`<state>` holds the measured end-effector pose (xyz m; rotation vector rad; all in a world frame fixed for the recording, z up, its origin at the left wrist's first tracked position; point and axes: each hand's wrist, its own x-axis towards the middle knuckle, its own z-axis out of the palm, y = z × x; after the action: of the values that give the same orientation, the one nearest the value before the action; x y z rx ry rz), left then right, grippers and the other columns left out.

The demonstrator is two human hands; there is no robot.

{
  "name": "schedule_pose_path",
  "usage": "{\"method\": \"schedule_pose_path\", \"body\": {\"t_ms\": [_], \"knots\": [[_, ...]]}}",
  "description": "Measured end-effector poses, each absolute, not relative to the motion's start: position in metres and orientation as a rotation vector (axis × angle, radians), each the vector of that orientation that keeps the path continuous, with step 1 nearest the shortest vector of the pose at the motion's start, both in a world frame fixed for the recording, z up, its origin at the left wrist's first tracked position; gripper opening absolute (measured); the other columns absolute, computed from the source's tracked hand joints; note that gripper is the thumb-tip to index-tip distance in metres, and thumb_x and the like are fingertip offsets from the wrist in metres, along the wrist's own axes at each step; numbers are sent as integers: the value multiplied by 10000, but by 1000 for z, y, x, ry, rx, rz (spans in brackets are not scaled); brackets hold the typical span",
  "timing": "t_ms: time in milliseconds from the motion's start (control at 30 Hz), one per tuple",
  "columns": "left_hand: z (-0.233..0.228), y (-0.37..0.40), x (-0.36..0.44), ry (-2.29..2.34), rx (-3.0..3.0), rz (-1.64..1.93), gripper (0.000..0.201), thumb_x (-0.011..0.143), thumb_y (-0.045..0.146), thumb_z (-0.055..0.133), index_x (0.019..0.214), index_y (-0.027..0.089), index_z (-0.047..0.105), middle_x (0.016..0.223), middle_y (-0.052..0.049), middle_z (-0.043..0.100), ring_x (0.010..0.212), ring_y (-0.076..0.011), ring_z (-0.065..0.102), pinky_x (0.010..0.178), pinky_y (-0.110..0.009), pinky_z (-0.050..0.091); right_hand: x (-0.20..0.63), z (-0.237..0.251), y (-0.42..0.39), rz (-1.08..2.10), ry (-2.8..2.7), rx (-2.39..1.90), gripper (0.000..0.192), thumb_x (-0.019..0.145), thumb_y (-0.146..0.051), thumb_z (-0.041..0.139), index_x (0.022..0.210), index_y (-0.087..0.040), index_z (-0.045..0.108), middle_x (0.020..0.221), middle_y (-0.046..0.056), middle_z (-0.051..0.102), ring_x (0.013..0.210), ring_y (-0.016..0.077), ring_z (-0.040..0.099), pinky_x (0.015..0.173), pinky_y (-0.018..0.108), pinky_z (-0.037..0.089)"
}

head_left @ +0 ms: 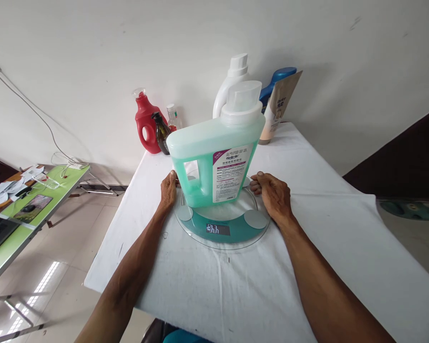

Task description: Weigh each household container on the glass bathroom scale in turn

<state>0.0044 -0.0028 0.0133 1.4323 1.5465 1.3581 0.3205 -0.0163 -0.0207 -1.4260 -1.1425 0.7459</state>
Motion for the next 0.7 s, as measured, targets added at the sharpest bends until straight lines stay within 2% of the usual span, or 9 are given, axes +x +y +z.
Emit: {"method": "schedule_pose_path", "body": {"t_ms": [467, 700], "knots": [[7, 1, 2, 1560, 1464, 1387, 671, 1010, 831, 443, 718, 246, 591, 768, -76, 699, 802, -264, 692, 818, -409, 578, 320, -18, -16, 752, -1130, -1428, 671, 910, -889, 599, 837, -243, 764, 749, 55, 759, 671, 228, 690, 720, 390, 585], [8, -2, 2, 1531, 1457, 1427, 709, 1004, 866, 459, 725, 235, 625, 808, -88, 734, 823, -263, 699, 808, -405, 588, 319, -16, -17, 762, -1125, -1419, 704, 898, -911, 588, 847, -232, 769, 745, 64, 754, 661, 223, 685, 702, 378, 583]]}}
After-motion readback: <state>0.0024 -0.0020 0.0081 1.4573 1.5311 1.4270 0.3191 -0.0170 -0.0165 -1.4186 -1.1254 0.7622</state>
